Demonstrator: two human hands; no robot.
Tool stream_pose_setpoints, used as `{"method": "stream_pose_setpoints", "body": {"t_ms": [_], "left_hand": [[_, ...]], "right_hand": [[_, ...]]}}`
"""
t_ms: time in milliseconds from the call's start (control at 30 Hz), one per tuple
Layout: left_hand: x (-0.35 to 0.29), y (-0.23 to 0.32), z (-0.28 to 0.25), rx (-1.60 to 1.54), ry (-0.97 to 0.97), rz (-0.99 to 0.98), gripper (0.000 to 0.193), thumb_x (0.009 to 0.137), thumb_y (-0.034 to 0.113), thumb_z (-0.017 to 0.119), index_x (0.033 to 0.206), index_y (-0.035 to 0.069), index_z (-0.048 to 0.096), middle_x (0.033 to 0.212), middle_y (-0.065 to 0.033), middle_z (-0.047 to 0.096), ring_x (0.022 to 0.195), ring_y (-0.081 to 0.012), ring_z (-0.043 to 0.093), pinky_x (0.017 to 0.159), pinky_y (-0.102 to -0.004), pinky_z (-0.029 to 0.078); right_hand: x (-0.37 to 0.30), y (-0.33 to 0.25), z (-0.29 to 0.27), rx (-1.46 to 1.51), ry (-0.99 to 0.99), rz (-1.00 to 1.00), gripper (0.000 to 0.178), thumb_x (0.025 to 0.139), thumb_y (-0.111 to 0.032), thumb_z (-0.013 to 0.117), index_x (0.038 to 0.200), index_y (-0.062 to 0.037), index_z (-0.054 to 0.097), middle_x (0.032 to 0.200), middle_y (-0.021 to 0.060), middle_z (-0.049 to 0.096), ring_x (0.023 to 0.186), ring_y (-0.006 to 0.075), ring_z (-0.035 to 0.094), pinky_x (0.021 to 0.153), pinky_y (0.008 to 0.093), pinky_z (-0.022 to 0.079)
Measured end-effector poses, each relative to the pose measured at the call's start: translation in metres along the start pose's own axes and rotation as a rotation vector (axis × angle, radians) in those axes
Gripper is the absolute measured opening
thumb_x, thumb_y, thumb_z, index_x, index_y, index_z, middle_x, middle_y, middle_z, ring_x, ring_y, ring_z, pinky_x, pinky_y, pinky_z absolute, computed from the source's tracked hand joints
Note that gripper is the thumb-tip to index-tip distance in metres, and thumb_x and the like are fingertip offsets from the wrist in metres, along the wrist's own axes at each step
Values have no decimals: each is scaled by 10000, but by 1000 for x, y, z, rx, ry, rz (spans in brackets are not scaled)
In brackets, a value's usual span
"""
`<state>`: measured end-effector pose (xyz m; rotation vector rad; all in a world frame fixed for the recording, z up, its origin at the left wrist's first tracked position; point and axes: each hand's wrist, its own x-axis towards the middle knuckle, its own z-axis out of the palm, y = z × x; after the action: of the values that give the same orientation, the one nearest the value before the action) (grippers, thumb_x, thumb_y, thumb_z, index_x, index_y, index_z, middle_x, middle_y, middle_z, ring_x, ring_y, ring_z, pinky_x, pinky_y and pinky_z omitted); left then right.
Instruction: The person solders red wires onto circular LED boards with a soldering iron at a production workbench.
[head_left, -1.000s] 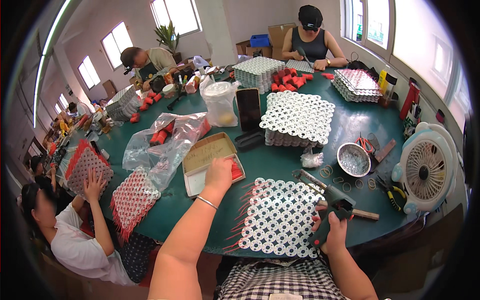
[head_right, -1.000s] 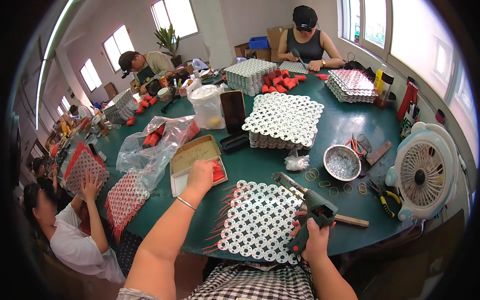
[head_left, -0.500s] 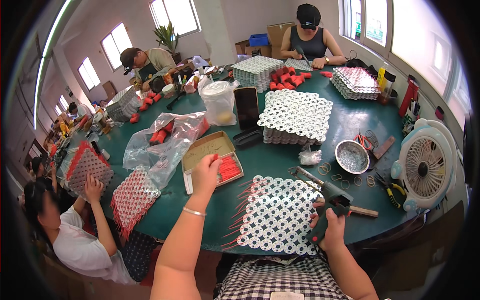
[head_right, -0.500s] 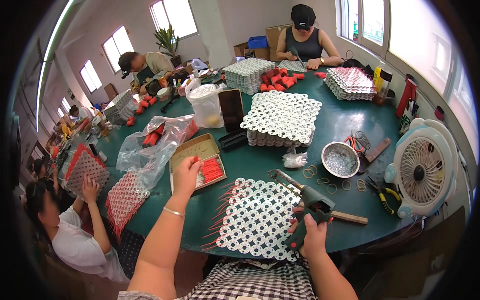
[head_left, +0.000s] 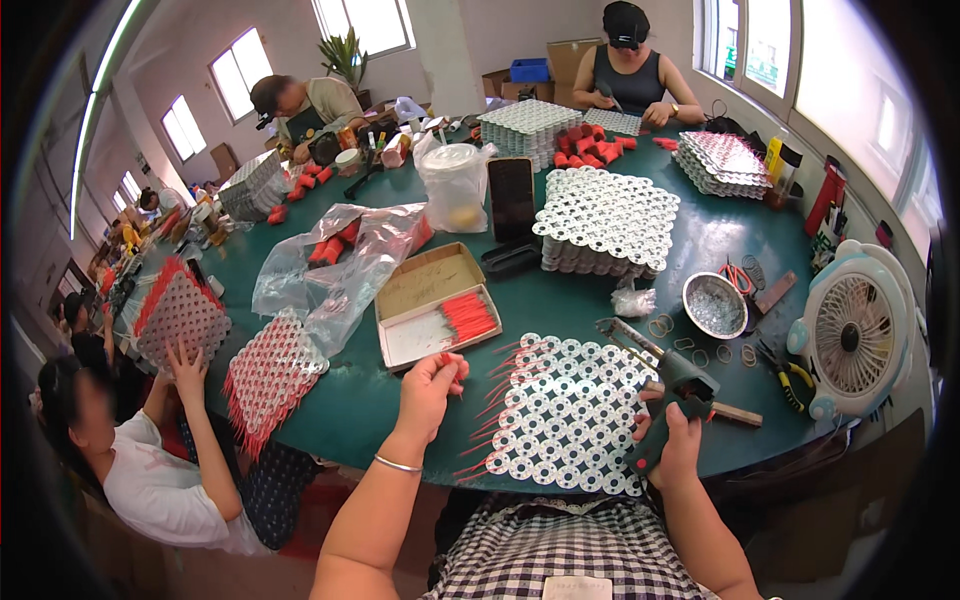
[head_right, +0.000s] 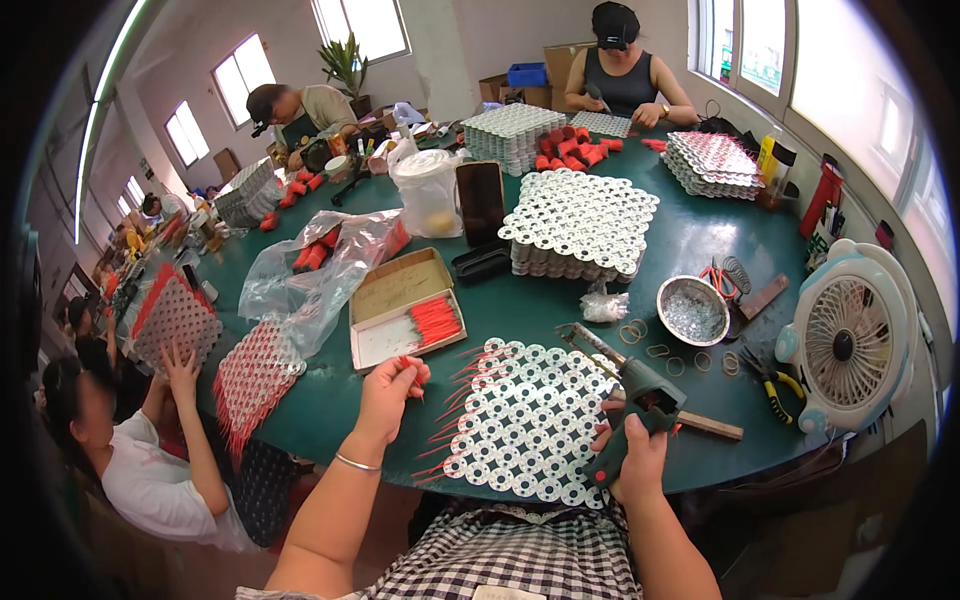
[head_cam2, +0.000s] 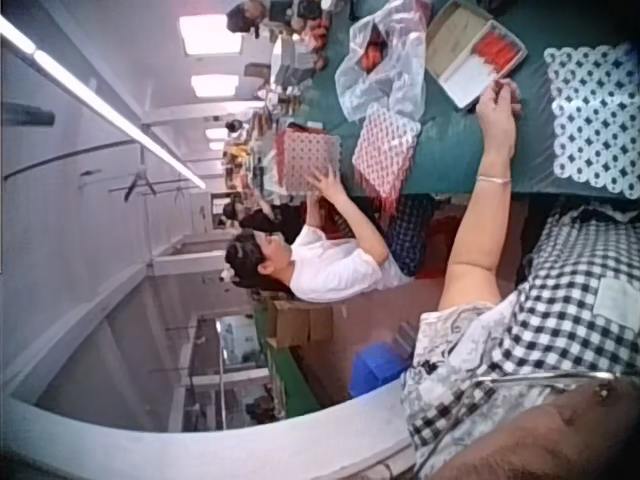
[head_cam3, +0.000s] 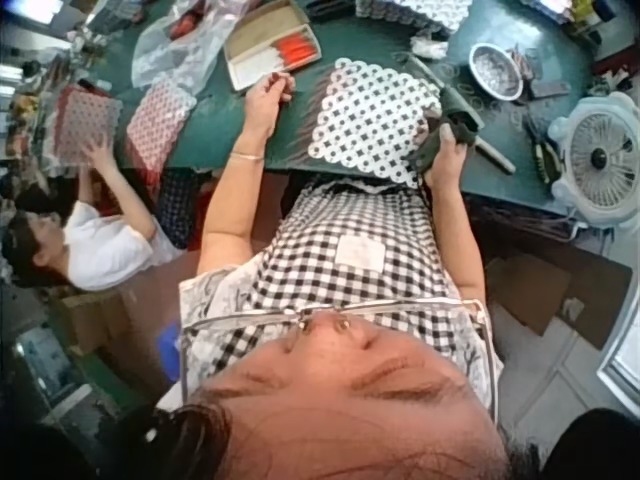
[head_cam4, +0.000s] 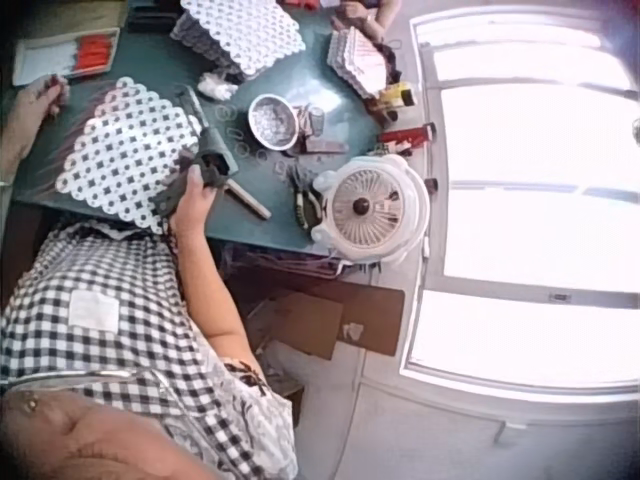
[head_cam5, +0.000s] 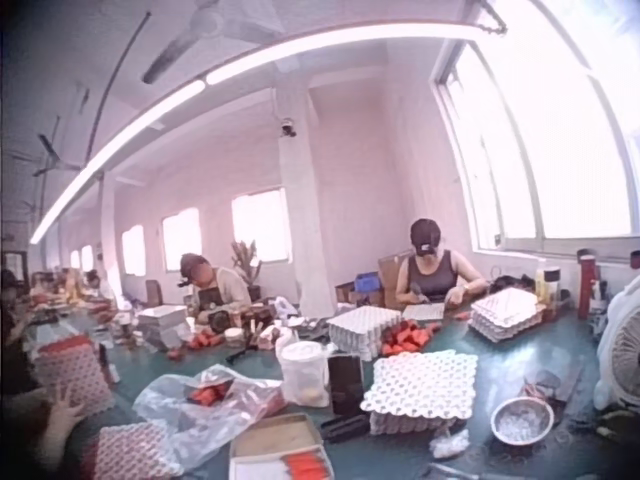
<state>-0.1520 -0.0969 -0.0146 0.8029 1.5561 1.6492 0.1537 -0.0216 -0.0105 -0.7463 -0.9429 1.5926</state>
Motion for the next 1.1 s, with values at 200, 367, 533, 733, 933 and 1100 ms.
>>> {"method": "stream_pose_setpoints", "body": {"t_ms": [200, 367, 533, 733, 933, 1100], "left_hand": [[-8, 28, 19, -478, 11, 159, 102, 913, 79, 470, 941, 38, 560, 885, -88, 620, 775, -136, 593, 664, -226, 499], [-49, 35, 80, -637, -192, -21, 124, 926, 112, 454, 927, 42, 558, 910, -108, 627, 789, -128, 594, 698, -226, 503], [-84, 28, 121, -670, -350, -47, 153, 934, 104, 435, 966, 15, 555, 957, -124, 609, 843, -158, 596, 742, -258, 502], [-98, 23, 133, -733, -367, -61, 158, 937, 103, 425, 968, 7, 547, 994, -125, 591, 930, -183, 579, 795, -291, 489], [-104, 22, 135, -778, -340, -133, 149, 935, 98, 428, 971, 16, 546, 993, -127, 594, 933, -203, 581, 818, -315, 483], [-87, 35, 102, -759, -148, -38, 123, 913, 96, 478, 980, 50, 571, 908, -95, 630, 825, -148, 605, 686, -220, 504]], "right_hand": [[2, 1, -2, 7, 48, -19, 412, 882, -292, 457, 1173, -4, 419, 1015, 130, 569, 551, 159, 547, 643, 321, 492], [-7, -9, 24, 147, 32, 147, 352, 907, -303, 430, 1089, -3, 462, 942, 135, 581, 621, 205, 612, 543, 313, 513], [-36, -10, 48, -152, -7, 180, 197, 792, -45, 552, 978, 17, 530, 821, 86, 600, 700, 172, 603, 619, 284, 503], [-49, -12, 49, -131, 42, 178, 176, 778, 2, 574, 953, 19, 580, 887, 80, 609, 763, 143, 589, 709, 270, 469], [-53, -6, 45, -66, 73, 154, 423, 778, 36, 574, 1178, -13, 444, 928, 65, 596, 800, 144, 582, 740, 273, 453], [-46, -13, 32, -203, 89, 122, 484, 776, 35, 585, 1214, -72, 408, 870, 49, 546, 710, 132, 549, 545, 240, 440]]}}
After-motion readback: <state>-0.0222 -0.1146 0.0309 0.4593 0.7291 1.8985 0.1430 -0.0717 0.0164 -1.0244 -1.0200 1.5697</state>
